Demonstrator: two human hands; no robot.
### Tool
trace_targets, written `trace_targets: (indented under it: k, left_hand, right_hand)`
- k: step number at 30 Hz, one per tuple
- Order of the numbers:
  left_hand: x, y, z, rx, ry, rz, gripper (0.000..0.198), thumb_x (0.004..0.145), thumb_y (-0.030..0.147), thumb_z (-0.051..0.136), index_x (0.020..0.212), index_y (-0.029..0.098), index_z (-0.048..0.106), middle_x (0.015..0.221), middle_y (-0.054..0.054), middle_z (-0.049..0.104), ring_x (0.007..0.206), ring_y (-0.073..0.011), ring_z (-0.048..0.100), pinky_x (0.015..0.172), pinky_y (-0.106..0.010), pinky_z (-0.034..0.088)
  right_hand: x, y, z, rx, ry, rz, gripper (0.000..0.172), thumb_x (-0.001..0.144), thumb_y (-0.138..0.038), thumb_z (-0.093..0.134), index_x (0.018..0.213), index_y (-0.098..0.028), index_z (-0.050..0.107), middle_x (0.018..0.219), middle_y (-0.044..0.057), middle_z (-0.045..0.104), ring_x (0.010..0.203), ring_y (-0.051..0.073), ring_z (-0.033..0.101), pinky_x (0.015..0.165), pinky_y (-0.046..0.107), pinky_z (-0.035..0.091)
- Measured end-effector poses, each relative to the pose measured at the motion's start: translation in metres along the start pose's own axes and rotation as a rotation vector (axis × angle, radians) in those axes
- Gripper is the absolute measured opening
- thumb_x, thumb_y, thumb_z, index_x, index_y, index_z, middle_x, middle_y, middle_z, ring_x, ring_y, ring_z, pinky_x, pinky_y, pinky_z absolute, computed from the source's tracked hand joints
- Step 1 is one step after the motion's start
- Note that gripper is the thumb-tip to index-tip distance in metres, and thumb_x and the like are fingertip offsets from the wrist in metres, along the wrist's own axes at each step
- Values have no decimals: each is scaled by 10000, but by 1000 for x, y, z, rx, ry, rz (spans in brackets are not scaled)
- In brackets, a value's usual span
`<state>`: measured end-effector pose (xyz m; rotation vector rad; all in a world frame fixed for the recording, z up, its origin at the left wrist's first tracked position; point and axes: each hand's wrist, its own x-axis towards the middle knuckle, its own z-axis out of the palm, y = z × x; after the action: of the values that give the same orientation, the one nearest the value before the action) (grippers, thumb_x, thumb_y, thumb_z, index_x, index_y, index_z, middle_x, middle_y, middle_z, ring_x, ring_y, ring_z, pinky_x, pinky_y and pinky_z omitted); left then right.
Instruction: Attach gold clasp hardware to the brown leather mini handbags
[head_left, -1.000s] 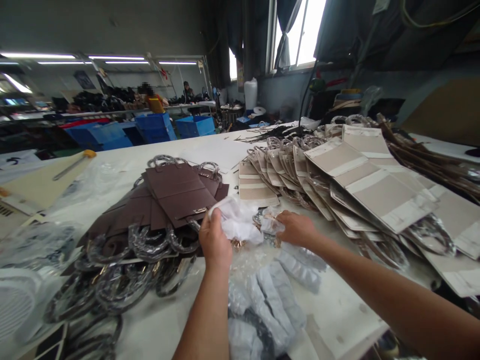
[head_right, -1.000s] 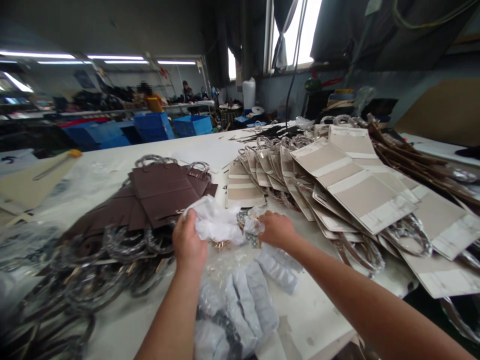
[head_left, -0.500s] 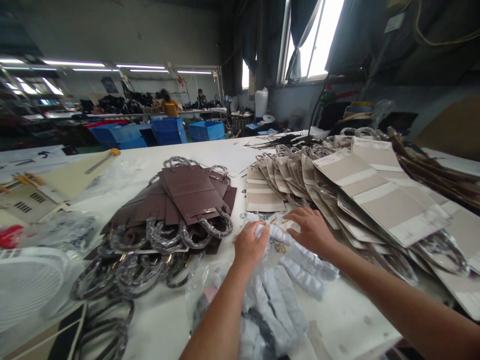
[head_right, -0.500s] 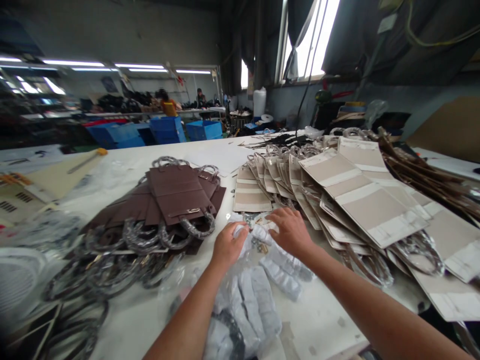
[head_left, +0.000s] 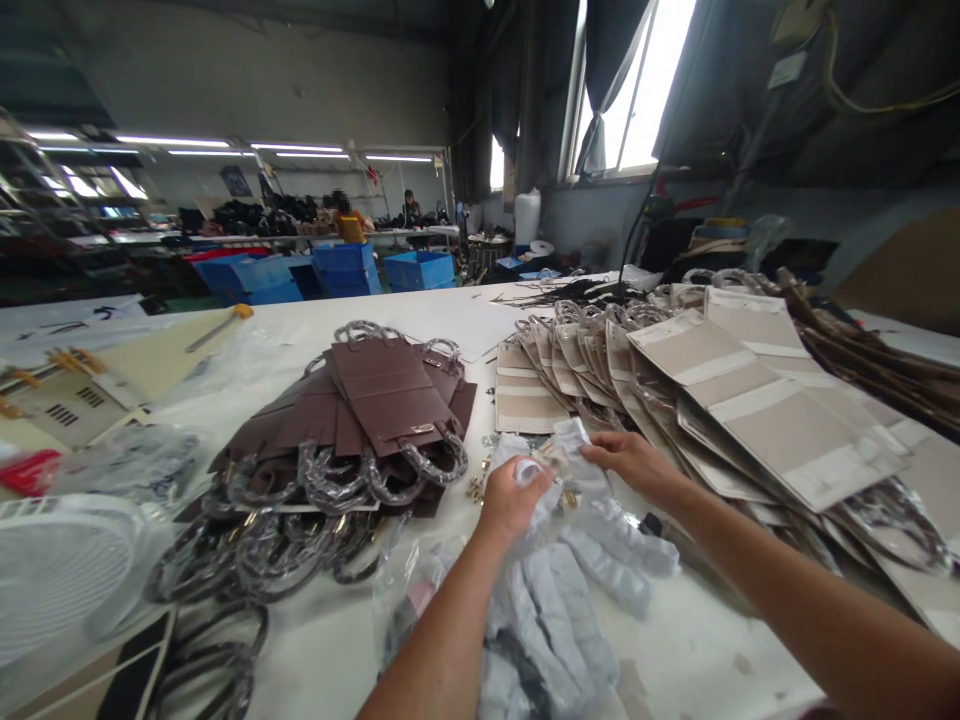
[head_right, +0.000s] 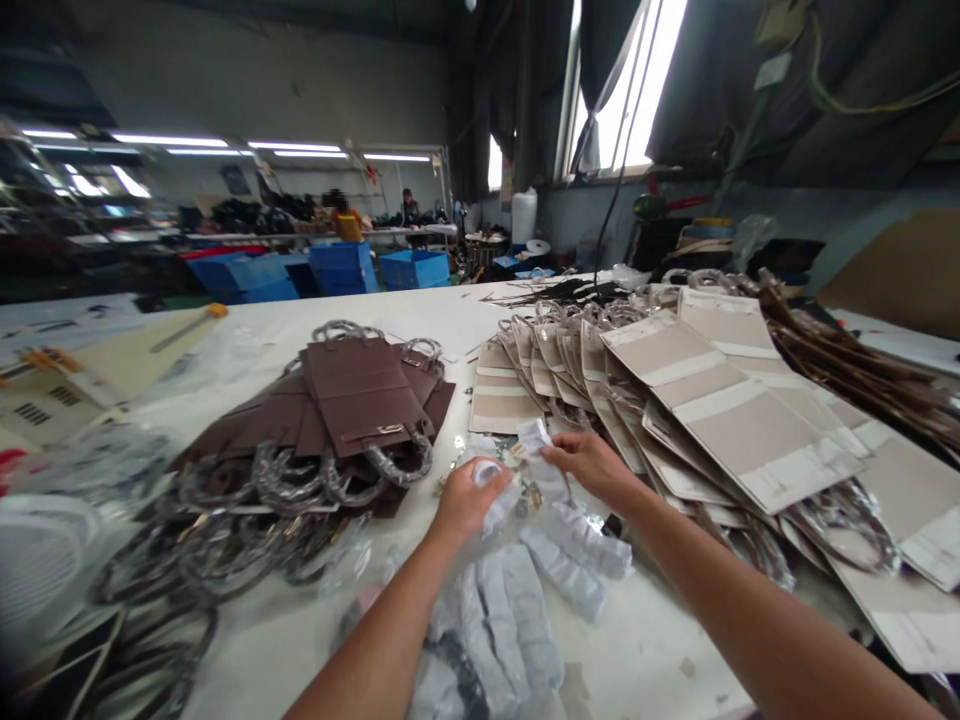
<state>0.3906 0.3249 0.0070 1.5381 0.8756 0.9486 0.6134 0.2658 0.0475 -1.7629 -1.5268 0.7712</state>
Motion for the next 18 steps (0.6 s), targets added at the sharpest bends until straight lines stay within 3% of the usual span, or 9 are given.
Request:
trace_targets:
  k: [4, 8, 12, 18]
  left_hand:
    - [-4, 6, 1, -89, -30, -27, 474, 728, 560, 828, 956, 149, 762, 783, -37, 681, 703, -164, 563, 652, -261, 426]
    - [-9, 6, 0, -144, -38, -46, 428, 754, 556, 814, 753, 142, 705, 651, 5, 578, 608, -124, 469, 587, -248, 353]
    - [-9, 6, 2, -208, -19, -87, 446, 735, 550, 836, 678, 137, 676, 602, 17, 530, 576, -109, 427, 565, -250, 310]
    - [-7, 9, 7, -343, 62, -184, 452, 568, 484, 957, 676, 128, 701, 594, 16, 557, 553, -96, 426, 554, -243, 311]
  right_hand:
    - [-17, -15, 18, 312, -35, -19, 493, 837, -680, 710, 839, -187, 700, 773, 19, 645, 698, 178, 551, 648, 274, 419]
    - [-22, -20, 45, 560, 61, 18, 522, 773, -687, 796, 728, -188, 648, 650, -16, 533, 598, 137, 426, 569, 261, 334]
    - [-25, -21, 53, 573, 153, 25, 545, 806, -706, 762, 712, -179, 660, 652, -6, 532, 606, 140, 420, 564, 265, 332]
    - [-24, -25, 43, 549, 270, 38, 522, 701, -612, 903, 641, -159, 651, 583, -23, 482, 563, 108, 356, 514, 243, 228]
